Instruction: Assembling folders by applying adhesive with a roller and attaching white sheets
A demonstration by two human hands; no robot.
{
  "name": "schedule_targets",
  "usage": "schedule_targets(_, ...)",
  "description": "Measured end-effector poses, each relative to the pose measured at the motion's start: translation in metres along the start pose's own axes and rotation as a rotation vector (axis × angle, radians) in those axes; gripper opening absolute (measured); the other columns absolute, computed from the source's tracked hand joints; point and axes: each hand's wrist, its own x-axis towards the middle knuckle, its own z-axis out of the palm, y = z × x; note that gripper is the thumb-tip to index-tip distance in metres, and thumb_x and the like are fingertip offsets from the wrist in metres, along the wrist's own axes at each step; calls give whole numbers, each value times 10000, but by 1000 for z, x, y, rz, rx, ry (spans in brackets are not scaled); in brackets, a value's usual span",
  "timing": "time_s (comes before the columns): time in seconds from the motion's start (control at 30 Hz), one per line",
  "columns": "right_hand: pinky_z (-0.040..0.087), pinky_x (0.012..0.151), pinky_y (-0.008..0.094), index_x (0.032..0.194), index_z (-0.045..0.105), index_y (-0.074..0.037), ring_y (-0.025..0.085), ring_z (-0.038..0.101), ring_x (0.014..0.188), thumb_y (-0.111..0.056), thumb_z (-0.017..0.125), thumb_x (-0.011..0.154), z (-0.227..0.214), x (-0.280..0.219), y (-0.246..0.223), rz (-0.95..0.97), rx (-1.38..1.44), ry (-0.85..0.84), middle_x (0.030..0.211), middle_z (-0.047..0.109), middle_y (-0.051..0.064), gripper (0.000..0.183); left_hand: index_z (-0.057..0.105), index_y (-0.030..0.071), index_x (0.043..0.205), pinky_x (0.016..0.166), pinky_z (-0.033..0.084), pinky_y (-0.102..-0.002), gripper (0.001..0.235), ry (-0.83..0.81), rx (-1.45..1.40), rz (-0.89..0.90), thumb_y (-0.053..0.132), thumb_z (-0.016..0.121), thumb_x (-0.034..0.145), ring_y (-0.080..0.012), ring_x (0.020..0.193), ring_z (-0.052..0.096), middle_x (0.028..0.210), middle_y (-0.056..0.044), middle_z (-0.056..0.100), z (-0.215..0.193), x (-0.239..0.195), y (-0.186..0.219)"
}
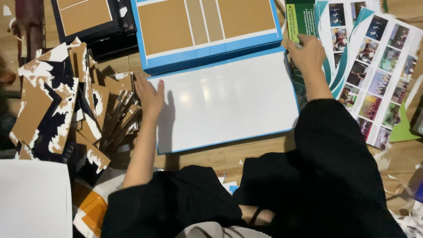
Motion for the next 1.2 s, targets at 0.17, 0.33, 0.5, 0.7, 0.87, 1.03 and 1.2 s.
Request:
schedule_targets(0.17,317,470,400,594,448,-100,246,426,535,-306,560,843,60,73,5,47,42,-113,600,451,67,342,264,-11,1301,999,213,-432,674,119,-101,-157,487,391,864,-363,1242,231,1351,-193,264,37,147,-62)
schedule_targets(0.33,397,513,455,526,389,-119,350,525,576,-256,560,758,83,93,3,179,-117,-84,607,508,88,320,401,0,1247,925,358,-460,708,119,-98,-379,542,427,794,-369,1159,426,1274,-199,441,35,153,-28)
schedule_targets(0.5,312,427,357,520,285,-168,207,362,480,-138,601,720,66,87,-13,262,-133,14,526,322,-9,375,255,27,1345,996,310,-444,701,83,-152,-409,475,430,835,-319,1270,300,1393,-134,312,20,129,-1)
schedule_targets(0.7,478,556,334,642,641,-160,126,600,652,-237,783,704,22,69,-1,167,302,107,704,653,-27,174,390,158,513,504,323,-357,372,329,-204,-248,322,560,800,-171,518,337,516,10,372,35,162,-69)
schedule_targets(0.87,450,556,328,683,631,-142,107,547,654,-217,779,764,-25,19,26,112,349,109,693,607,-20,185,609,211,656,557,494,-247,103,271,-509,-208,164,570,739,-83,713,590,845,58,653,-1,108,-20)
schedule_targets(1.03,565,647,299,781,628,-114,166,629,735,-180,706,798,-85,-88,16,398,485,-88,883,652,118,103,538,134,902,758,542,-256,59,51,-521,-207,182,527,869,-147,924,588,1105,-15,576,-61,-45,9)
schedule_targets(1.2,431,761,516,882,680,-62,452,557,916,-283,635,792,-55,-153,57,160,101,-204,884,637,230,242,645,75,867,504,483,-315,151,191,-65,-51,195,671,780,-184,544,600,687,-89,618,-10,-94,-116)
